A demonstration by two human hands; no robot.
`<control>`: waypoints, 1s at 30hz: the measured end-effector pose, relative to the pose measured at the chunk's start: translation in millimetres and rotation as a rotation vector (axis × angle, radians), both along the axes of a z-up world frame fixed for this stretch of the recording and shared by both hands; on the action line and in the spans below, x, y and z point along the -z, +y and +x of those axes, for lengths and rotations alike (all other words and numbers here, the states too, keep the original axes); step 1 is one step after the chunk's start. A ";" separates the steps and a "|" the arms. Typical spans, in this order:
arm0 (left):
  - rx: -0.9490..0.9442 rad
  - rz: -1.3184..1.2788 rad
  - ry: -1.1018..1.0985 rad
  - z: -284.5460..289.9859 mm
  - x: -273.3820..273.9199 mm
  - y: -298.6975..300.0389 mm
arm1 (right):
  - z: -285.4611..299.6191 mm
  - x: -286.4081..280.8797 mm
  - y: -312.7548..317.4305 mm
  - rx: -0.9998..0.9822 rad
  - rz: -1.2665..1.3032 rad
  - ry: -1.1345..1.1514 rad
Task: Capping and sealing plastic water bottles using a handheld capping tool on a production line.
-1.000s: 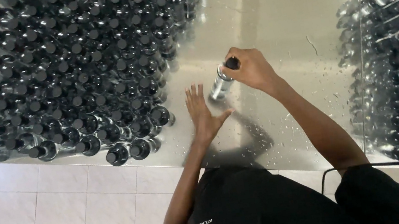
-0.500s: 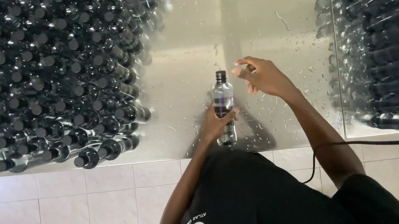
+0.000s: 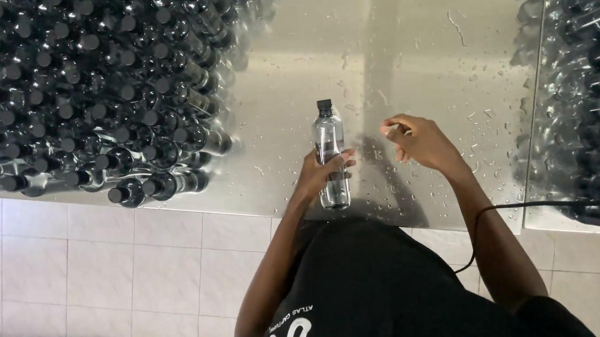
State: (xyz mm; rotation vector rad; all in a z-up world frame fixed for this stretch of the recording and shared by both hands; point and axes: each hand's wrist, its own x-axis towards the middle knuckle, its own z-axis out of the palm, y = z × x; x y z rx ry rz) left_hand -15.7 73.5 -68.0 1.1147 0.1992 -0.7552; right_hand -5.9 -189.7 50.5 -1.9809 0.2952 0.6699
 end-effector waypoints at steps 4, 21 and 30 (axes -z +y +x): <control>0.033 -0.006 0.003 0.5 -16.3 -5.3 | 4.0 -11.6 5.5 -0.005 -0.021 -0.025; 0.184 -0.069 -0.234 14.2 -19.6 8.4 | 12.0 -7.3 13.6 -0.070 0.017 -0.220; 0.356 -0.317 -0.314 22.9 -4.4 31.5 | 54.7 -37.0 14.1 -0.753 -0.116 -0.724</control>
